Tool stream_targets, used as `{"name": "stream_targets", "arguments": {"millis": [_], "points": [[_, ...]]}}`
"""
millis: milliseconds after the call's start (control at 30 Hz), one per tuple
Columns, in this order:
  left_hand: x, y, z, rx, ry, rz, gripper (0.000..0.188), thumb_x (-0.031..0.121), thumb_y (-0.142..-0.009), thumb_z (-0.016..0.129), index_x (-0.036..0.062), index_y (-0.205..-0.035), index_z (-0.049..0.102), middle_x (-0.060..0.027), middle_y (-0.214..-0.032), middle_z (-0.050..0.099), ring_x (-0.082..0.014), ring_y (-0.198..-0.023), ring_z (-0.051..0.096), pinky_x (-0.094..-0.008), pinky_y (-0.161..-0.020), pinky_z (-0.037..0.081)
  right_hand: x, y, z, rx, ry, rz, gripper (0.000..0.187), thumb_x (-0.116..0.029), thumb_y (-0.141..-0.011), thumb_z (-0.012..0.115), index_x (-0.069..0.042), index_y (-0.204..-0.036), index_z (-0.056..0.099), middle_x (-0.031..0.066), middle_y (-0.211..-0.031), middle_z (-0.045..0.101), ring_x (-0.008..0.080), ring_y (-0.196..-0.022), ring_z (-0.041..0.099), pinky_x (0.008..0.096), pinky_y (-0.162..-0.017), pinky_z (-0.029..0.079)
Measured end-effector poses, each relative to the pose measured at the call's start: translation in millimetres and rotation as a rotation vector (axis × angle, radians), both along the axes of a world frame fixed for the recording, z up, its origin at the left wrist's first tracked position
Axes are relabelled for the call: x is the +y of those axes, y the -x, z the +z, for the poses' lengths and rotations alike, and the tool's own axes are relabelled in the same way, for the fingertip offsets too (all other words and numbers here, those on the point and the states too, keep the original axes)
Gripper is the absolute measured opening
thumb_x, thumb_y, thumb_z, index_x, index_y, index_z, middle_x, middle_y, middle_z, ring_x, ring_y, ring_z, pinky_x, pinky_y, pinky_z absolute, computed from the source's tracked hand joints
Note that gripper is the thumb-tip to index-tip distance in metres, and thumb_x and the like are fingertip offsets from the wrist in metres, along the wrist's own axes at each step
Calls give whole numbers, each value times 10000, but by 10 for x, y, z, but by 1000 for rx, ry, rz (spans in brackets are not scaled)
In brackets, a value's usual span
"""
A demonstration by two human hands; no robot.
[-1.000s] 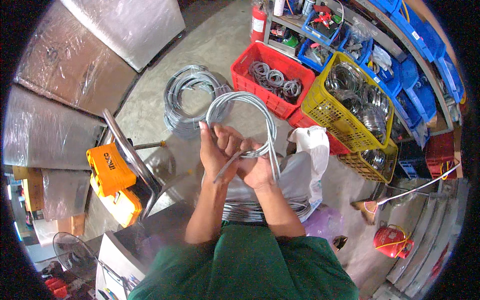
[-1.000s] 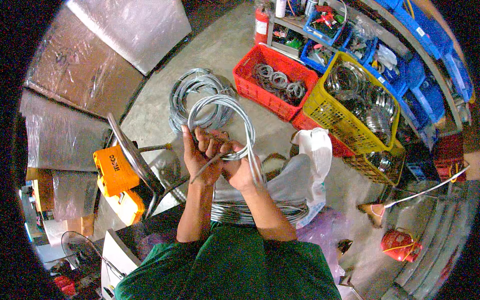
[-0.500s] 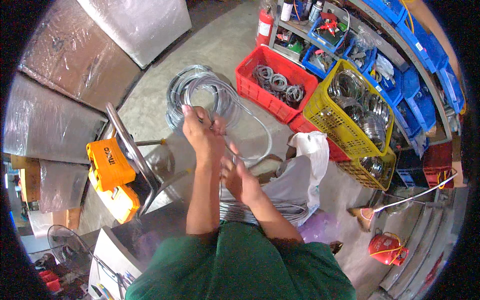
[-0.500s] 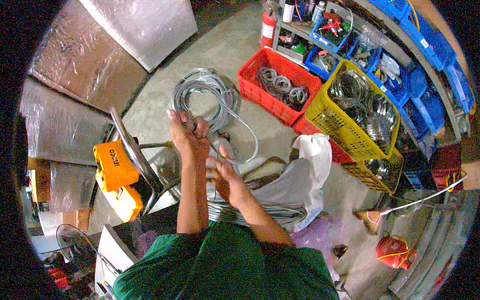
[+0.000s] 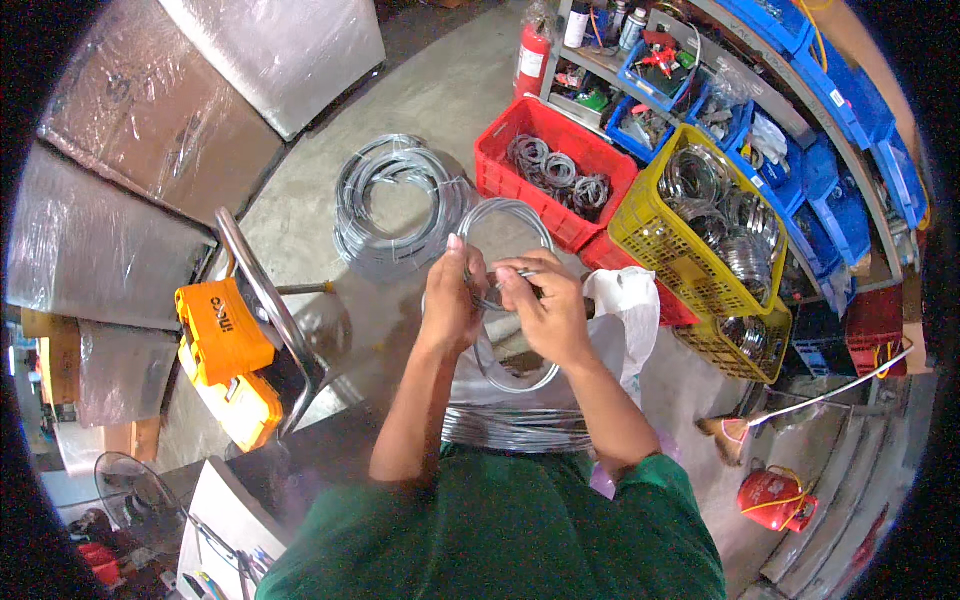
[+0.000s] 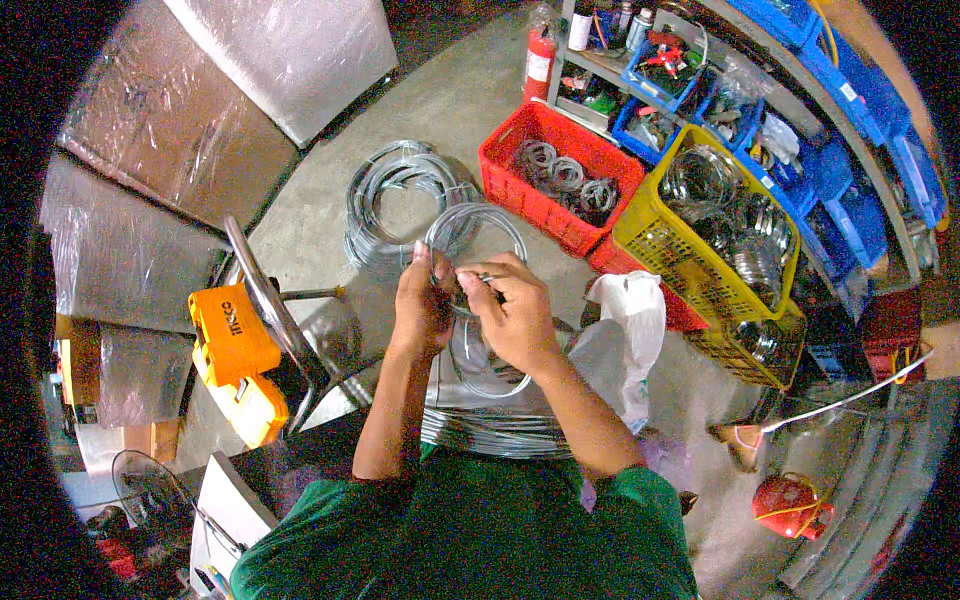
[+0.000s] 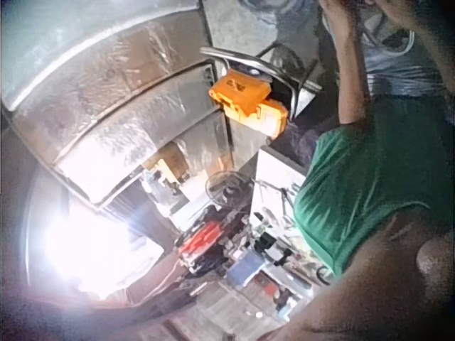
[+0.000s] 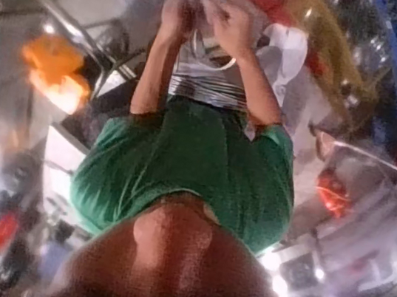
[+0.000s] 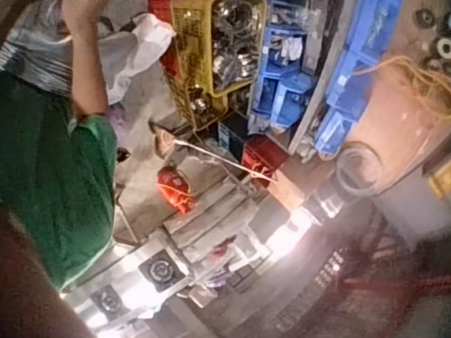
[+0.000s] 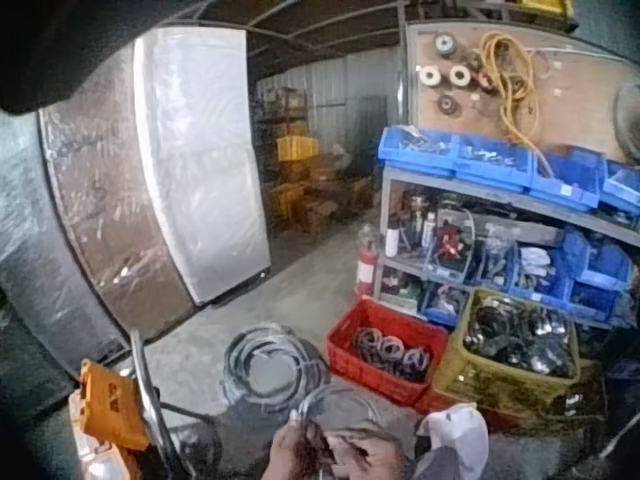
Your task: The person handles a bundle of metal wire, unties it, and coils it into smaller loops. They repeatedly wrap and adjust the wire by hand, forming neat coils and placing them on the floor.
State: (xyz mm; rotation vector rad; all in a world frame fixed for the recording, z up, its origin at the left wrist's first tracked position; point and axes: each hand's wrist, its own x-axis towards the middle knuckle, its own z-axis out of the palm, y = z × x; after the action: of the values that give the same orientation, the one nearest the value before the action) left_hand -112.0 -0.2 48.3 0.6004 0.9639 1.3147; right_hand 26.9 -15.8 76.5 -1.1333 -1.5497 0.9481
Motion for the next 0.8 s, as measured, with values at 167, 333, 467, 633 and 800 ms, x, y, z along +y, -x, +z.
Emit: {"name": "stream_targets", "arguments": {"millis": [167,333,467,633,800], "points": [[-43,46,-54,-107,68,-65,476,479,-1064,394,115,-768,475,9,-649,421,-112,-556,425,-251,-468,351,-34,-188,-20,48,24,18,159,-136,-943,670,7,-959,737,114,-884,693,218,-830,674,318,-757,527],[-145,110,-81,-25,66,-192,464,436,-1074,374,108,-754,448,-8,-675,384,-185,-629,547,-335,-521,516,108,-406,77,-94,-244,166,166,-137,-965,658,4,-1021,727,83,-957,664,146,-838,659,270,-747,514],[-174,178,-65,-53,61,-310,464,445,-1072,365,106,-765,442,-16,-715,406,-225,-689,611,-389,-550,559,161,-480,113,47,-30,249,170,-142,-969,655,2,-1026,724,94,-991,670,160,-817,677,285,-748,537],[-221,87,-103,-148,125,-189,478,457,-1078,326,72,-847,488,-57,-794,493,-305,-849,693,-389,-619,586,174,-471,48,224,-27,211,201,-167,-986,636,15,-1017,715,100,-994,665,164,-783,678,277,-708,547],[-386,64,-209,121,51,-387,528,449,-1084,326,-23,-959,527,-109,-830,561,-274,-731,710,-360,-625,576,183,-515,-20,184,-24,123,249,-202,-993,631,35,-1014,703,109,-996,665,159,-757,661,291,-704,535]]}}
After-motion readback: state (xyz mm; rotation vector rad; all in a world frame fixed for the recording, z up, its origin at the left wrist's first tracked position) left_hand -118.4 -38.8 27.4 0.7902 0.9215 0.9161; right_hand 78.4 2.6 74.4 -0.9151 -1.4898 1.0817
